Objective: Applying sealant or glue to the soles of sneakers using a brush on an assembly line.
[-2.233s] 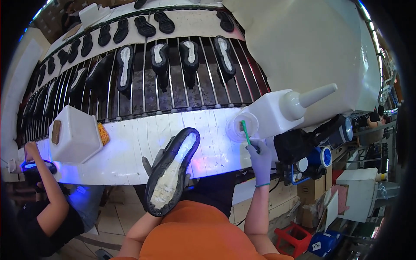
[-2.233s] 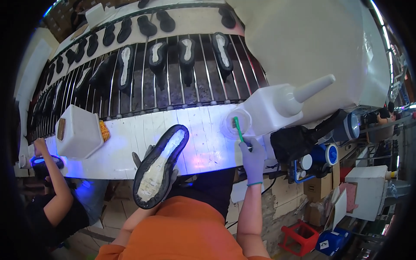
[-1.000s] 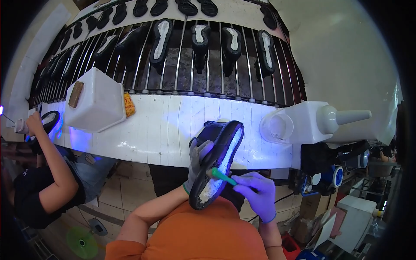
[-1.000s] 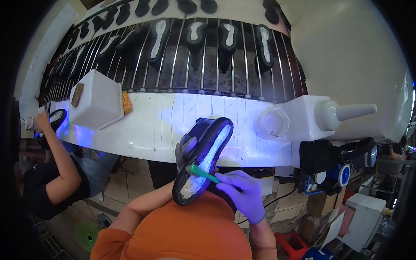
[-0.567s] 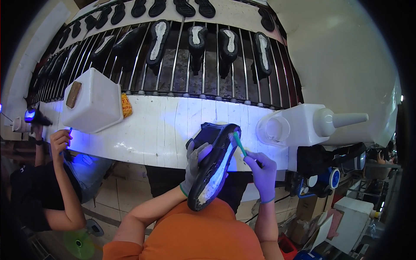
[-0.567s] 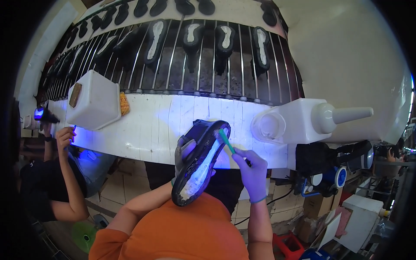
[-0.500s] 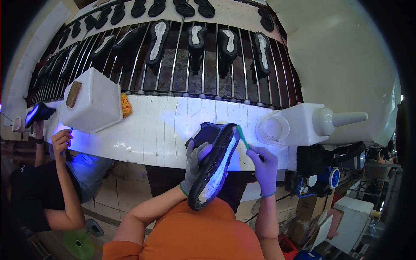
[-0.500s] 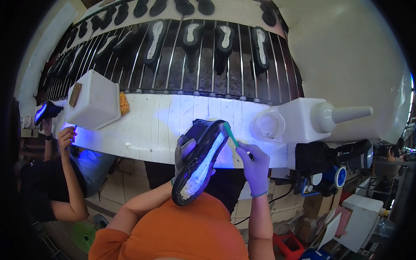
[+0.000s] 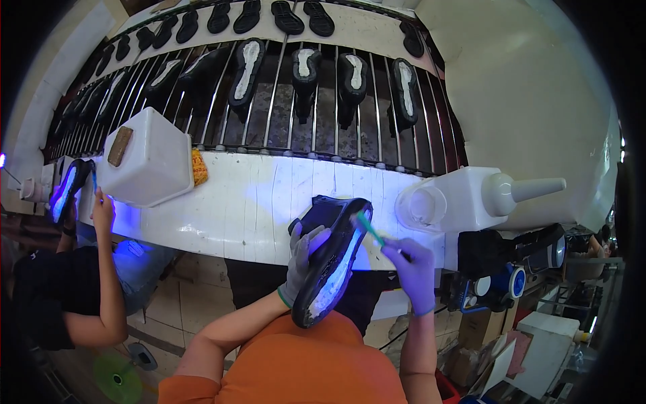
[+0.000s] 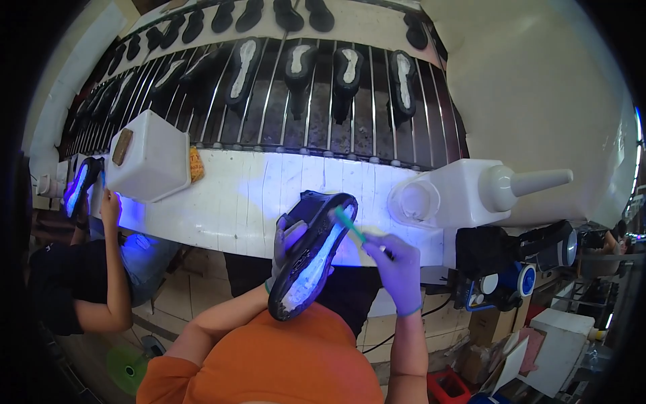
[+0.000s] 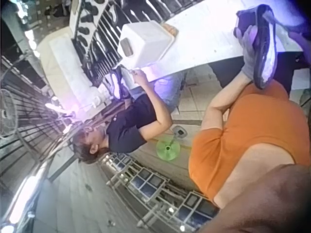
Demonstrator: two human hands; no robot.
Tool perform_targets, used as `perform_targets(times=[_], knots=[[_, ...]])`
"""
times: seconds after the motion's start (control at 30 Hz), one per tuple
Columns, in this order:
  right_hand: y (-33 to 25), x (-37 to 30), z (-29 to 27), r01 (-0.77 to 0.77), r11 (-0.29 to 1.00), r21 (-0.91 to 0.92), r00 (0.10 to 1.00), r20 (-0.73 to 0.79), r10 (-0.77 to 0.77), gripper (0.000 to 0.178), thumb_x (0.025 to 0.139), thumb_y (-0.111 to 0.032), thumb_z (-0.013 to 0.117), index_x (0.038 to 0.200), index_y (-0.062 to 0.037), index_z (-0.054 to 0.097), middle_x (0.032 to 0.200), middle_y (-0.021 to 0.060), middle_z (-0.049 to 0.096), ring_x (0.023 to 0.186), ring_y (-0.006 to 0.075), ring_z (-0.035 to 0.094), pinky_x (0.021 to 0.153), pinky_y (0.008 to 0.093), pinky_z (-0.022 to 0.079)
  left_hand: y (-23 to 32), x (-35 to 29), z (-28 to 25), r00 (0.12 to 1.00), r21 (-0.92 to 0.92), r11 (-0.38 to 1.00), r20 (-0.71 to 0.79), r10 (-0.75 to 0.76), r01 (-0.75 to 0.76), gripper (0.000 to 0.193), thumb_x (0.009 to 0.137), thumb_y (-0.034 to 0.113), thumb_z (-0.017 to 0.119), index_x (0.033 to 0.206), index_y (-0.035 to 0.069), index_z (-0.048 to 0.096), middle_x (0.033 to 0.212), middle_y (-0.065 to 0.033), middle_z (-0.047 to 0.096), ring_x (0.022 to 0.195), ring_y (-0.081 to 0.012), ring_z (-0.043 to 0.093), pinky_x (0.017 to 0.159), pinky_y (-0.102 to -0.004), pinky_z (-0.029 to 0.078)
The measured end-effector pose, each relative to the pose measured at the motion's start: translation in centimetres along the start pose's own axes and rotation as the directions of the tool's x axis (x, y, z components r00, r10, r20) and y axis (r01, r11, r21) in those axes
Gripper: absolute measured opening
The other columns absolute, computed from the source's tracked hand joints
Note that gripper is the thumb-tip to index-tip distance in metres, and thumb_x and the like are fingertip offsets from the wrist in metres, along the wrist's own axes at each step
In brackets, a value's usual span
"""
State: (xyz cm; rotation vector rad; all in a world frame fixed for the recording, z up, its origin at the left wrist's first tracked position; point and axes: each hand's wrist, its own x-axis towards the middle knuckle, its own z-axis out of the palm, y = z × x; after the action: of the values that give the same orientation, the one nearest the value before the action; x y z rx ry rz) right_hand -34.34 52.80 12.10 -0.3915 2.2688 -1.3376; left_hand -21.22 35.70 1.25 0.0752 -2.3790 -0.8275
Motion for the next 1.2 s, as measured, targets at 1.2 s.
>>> perform_targets(times=[1.2], knots=[[-5.7, -5.5, 1.7, 0.506, 0.857, -0.099, 0.861, 0.104, -0.497, 0.029, 0.072, -0.003, 0.077, 0.102, -0.0036, 0.074, 0.078, 0.0088, 0.067, 0.059, 0.0151, 0.059, 0.054, 0.0255, 0.044, 0.4, 3.2, -3.6, 0.997, -0.45, 0.89, 0.031, -0.071, 0.077, 0.092, 0.083, 0.029, 0.073, 0.148, -0.001, 0.014, 0.129, -0.0189, 0.053, 0.107, -0.0356, 0.055, 0.1, -0.0511, 0.036]])
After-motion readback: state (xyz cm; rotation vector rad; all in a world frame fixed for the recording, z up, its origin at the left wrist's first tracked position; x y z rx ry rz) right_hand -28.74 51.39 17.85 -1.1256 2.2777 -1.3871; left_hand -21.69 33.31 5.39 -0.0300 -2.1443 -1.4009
